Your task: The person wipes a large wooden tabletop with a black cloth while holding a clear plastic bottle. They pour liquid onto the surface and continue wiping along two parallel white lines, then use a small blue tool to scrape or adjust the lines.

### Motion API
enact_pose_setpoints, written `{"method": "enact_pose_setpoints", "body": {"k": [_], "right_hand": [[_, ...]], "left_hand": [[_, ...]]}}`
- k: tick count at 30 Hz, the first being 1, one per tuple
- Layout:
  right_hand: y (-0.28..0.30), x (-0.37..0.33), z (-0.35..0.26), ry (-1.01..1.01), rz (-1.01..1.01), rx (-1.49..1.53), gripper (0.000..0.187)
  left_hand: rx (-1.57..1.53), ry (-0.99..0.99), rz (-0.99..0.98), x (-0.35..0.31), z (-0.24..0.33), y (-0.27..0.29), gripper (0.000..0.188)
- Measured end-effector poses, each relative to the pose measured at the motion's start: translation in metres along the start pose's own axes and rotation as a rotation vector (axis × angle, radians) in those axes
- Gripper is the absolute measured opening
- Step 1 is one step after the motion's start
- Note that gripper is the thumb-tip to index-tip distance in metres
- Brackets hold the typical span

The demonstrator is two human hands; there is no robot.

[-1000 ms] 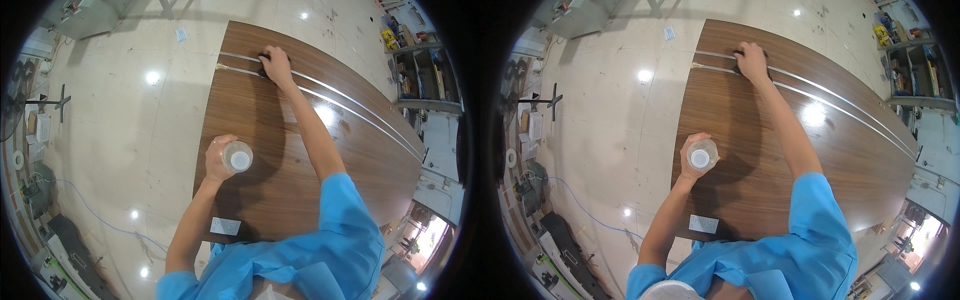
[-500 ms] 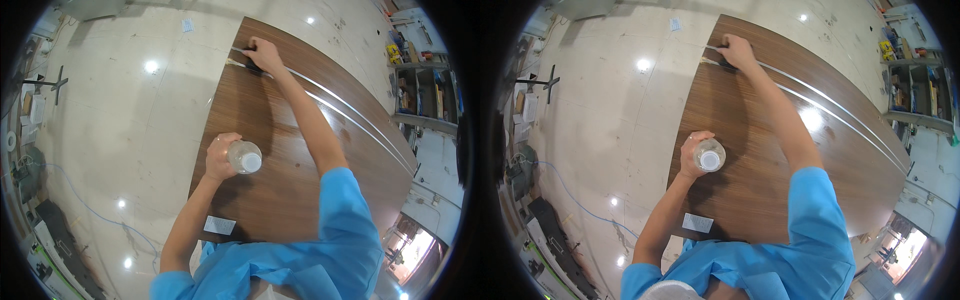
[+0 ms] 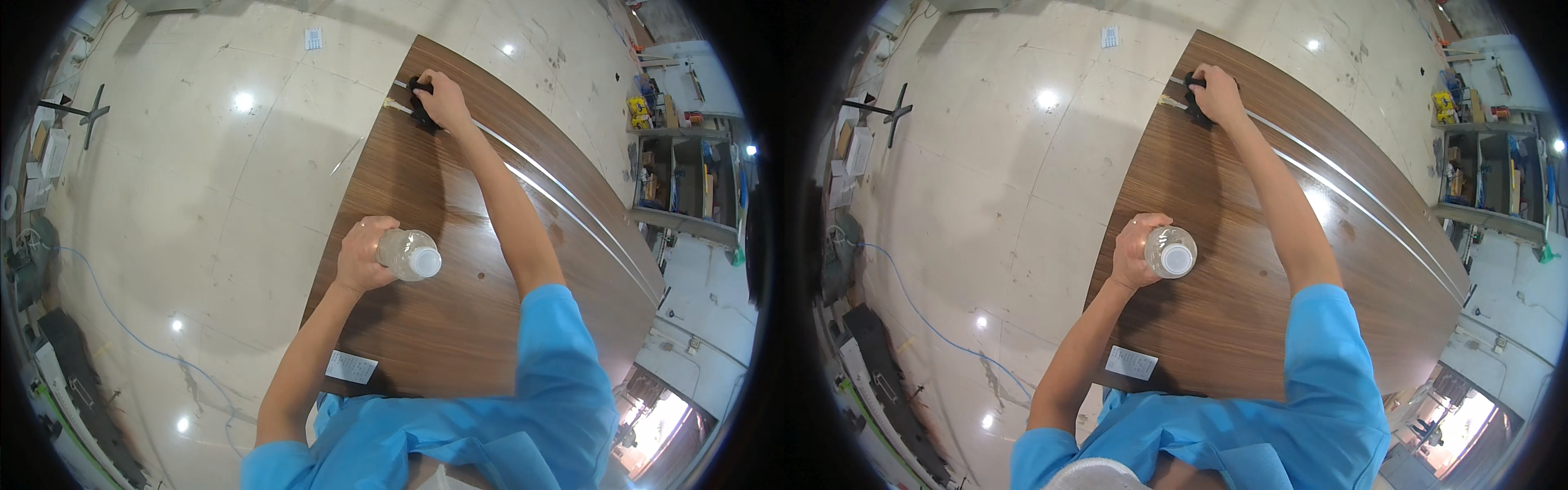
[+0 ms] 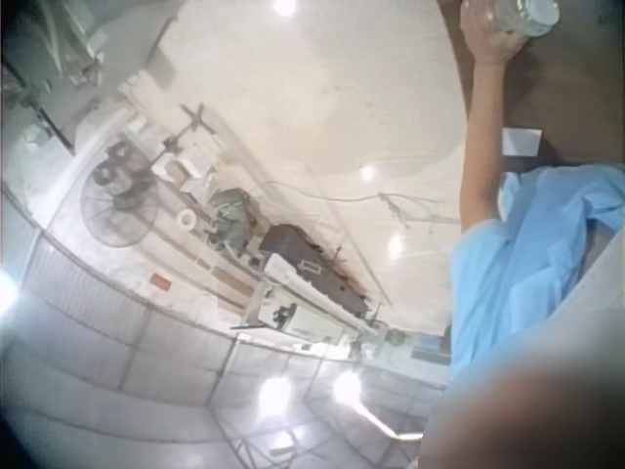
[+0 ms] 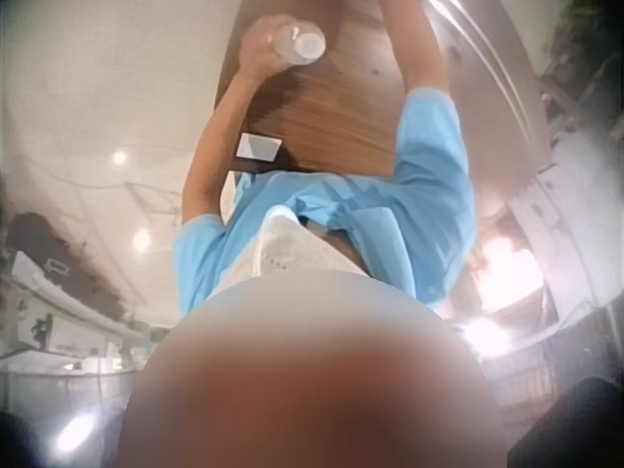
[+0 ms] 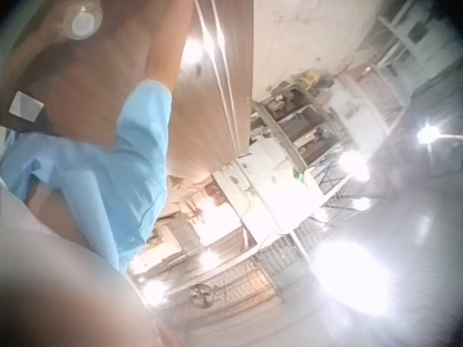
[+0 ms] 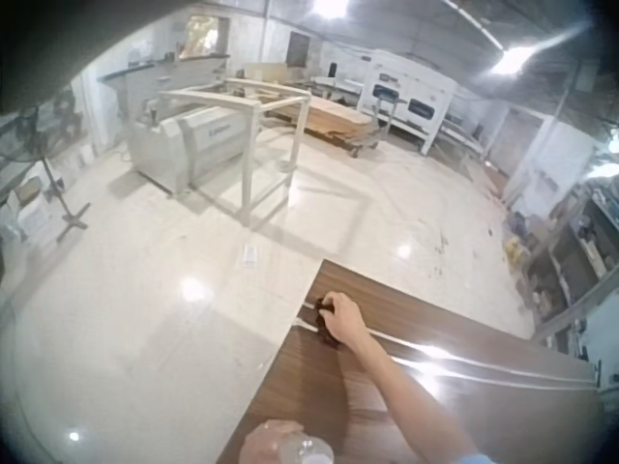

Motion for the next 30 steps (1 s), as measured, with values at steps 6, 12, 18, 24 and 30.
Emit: {"method": "enact_pose_setpoints", "body": {"k": [6, 12, 18, 24, 30], "right_hand": [[-0.019, 0.052, 0.007, -0.113, -0.264, -0.070, 0.034], [-0.021, 0.050, 0.014, -0.115, -0.396, -0.185, 0.037], [-0.026, 0.058, -0.001, -0.035, -0.333, -0.083, 0.036], [-0.025, 0.057, 0.010, -0.130, -0.360, -0.218, 0.038], [-0.026, 0.057, 0.002, -0.083, -0.435, -0.249, 0.033]], "left_hand": [[-0.015, -0.097, 0.024, 0.001, 0.011, 0.007, 0.058], [-0.016, -0.090, 0.019, 0.002, 0.009, 0.006, 0.060], [-0.004, -0.116, 0.032, 0.001, 0.011, 0.008, 0.060], [-0.015, -0.059, -0.004, 0.001, 0.007, 0.004, 0.061], [-0.024, -0.025, -0.035, 0.001, 0.002, 0.002, 0.062]]}}
Point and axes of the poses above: each hand's wrist, its own x-axis towards the middle knuckle, its own y-axis out of the back of the hand, z = x × y, the point moved 10 cm from there along x, towards the middle knuckle, and after that the axes turned 13 degrees about y, right-handed, at the moved point
